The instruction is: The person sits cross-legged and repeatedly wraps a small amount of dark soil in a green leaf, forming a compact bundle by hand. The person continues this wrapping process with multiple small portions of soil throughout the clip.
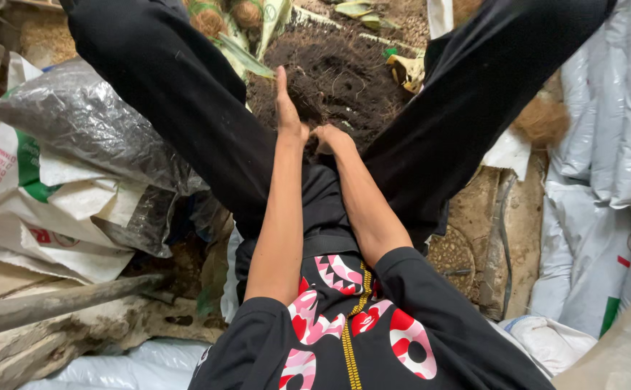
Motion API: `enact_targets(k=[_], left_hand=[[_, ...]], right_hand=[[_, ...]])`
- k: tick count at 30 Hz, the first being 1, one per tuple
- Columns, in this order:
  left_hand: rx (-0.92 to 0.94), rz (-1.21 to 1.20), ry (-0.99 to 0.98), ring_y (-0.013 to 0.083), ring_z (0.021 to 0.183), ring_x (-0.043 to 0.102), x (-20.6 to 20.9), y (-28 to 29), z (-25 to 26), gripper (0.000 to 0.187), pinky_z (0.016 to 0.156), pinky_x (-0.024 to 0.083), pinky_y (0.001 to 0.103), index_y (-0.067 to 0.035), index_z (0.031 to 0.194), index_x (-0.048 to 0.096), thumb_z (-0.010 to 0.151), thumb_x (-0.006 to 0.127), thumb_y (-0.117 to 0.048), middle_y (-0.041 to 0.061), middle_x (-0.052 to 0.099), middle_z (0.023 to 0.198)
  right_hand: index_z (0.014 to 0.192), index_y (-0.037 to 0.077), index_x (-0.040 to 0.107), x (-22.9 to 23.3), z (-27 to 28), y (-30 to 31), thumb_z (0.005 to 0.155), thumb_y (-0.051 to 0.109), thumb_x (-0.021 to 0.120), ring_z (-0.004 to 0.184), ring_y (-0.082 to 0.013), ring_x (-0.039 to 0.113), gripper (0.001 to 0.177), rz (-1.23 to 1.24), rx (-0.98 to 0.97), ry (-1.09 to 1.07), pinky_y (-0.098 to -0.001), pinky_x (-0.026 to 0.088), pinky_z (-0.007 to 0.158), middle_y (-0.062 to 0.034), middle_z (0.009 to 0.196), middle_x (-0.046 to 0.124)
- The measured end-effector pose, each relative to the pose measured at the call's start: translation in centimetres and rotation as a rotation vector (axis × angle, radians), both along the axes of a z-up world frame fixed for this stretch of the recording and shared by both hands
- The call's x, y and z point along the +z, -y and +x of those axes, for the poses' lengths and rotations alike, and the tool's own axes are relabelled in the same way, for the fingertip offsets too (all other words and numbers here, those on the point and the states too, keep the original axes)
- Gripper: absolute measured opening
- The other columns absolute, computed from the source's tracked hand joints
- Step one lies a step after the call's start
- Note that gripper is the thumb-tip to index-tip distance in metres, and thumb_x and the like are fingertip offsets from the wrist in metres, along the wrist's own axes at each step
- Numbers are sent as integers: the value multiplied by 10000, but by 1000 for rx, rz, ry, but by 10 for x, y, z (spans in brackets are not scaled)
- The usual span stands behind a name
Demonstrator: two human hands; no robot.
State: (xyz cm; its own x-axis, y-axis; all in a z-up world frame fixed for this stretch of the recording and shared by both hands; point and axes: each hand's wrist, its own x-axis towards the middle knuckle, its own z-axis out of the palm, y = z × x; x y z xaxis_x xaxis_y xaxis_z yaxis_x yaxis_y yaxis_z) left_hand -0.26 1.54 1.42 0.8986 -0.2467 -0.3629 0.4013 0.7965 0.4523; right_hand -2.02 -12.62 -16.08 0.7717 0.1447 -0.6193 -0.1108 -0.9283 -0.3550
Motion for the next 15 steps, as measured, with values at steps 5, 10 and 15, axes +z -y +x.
enact_targets(k=[5, 10, 15], left_hand=[[-17, 161, -60, 273, 927, 678, -7, 1, 2, 770, 792, 603, 450, -21, 1350, 541, 892, 620, -634, 132, 660, 1094], [-48, 175, -36, 279, 1048, 678, -14, 3, 5, 849, 897, 588, 442, 16, 1452, 458, 942, 598, -649, 158, 645, 1241], [-95, 198, -21, 264, 1226, 620, -14, 5, 3, 849, 1042, 516, 449, -57, 1465, 452, 898, 563, -678, 119, 625, 1353]], right_hand=[[1303, 130, 714, 37, 0, 24, 738, 274, 835, 1217, -282, 654, 595, 234, -203, 177, -401, 522, 1015, -124, 1305, 713], [1230, 91, 683, 133, 12, 24, 931, 283, 701, 1007, -243, 649, 356, 756, -763, 528, -408, 543, 867, -88, 1102, 700], [1217, 83, 660, 238, -2, 12, 1049, 269, 588, 929, -197, 646, 260, 992, -714, 473, -377, 553, 826, -43, 1026, 694]])
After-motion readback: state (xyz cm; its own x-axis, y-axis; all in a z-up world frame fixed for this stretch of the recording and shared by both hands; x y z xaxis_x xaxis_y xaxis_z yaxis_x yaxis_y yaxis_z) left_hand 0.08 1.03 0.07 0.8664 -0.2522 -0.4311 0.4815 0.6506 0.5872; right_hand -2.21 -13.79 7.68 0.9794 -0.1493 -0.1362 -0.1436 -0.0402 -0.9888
